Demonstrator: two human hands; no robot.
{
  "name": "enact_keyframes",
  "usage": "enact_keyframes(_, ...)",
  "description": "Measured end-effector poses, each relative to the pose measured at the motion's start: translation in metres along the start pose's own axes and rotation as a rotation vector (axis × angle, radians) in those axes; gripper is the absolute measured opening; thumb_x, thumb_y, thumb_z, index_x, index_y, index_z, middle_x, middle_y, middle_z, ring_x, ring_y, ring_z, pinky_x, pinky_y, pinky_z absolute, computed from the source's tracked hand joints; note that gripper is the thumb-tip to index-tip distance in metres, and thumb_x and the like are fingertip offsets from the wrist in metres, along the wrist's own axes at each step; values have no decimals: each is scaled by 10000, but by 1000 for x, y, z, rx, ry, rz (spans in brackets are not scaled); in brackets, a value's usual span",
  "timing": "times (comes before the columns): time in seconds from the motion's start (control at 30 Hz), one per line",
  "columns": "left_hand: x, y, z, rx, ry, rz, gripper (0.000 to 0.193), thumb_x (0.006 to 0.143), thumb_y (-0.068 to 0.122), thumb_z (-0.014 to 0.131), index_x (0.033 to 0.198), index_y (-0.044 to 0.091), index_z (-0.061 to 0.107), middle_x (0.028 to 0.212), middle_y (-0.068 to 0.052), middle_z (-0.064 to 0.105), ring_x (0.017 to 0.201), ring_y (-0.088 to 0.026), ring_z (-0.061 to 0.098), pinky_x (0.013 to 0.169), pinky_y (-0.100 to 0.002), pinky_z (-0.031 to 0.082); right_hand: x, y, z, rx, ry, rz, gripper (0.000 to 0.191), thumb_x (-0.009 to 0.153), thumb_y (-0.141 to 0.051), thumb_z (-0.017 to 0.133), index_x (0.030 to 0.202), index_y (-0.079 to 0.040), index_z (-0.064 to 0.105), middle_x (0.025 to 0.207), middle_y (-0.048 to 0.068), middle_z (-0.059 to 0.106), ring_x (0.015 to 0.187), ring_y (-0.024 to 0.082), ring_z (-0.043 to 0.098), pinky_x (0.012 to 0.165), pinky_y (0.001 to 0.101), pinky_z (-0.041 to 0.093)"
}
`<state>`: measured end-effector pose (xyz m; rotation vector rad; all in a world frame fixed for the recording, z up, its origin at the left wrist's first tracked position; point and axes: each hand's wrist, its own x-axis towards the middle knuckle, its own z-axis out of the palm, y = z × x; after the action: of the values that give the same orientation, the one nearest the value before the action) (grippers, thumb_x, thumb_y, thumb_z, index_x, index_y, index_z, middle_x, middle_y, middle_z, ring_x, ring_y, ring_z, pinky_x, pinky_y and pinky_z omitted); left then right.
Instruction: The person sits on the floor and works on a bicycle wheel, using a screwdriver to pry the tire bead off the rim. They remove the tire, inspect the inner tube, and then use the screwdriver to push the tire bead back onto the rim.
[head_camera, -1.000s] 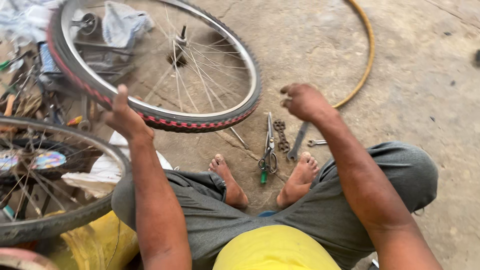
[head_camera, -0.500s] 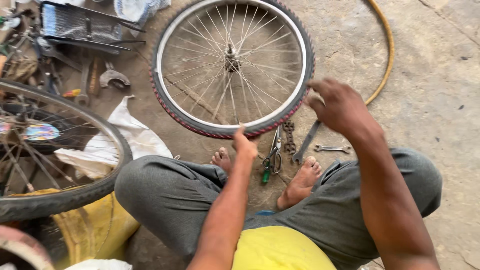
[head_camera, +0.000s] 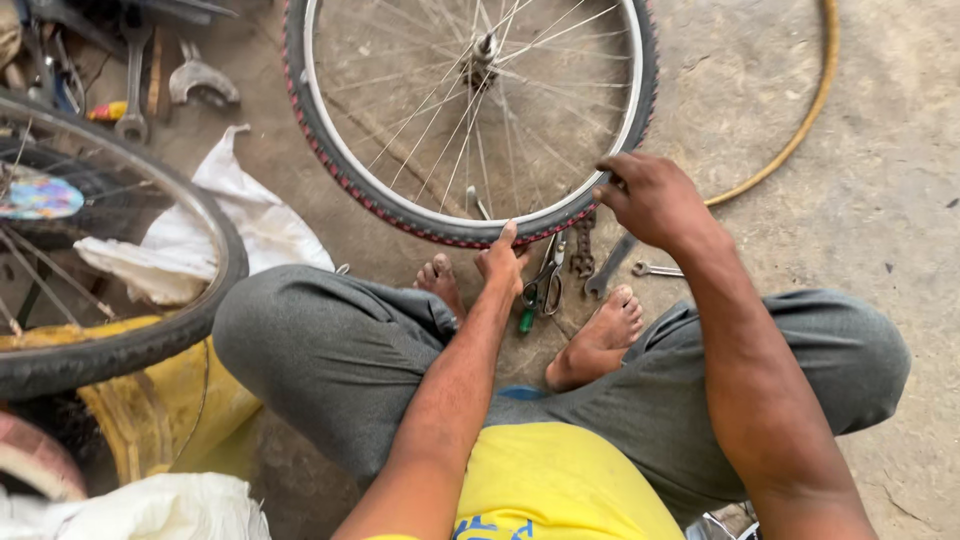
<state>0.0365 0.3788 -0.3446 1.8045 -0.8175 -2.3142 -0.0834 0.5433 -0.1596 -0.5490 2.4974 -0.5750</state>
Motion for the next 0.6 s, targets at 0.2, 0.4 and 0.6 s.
enact_keyframes(0.2,-3,4,-13,96,1,146,492,848,311,815,1171,-29,669,1055,-123,694,834,-222,679,635,-413,597,14,-2,17,6,73,-98,398,968,-266,724,1308,-63,694,1182,180,713,1074,342,691,951,454,545)
enact_keyframes(0.4,17,38,-34,11,83,409,570,903,352,772,1161,-143,657,1083,-158,693,870,-223,672,713,-368,588,3,5,16,12,48,21,371,992,-265,687,1300,-58,673,1104,139,718,925,228,687,849,394,578)
enact_keyframes(0.6,22,49,-40,-23,24,371,639,856,275,793,1238,-192,582,1154,-222,664,956,-305,706,792,-436,644,-2,13,5,26,181,51,334,1016,-252,690,1274,-40,692,1078,150,728,892,237,694,787,378,599)
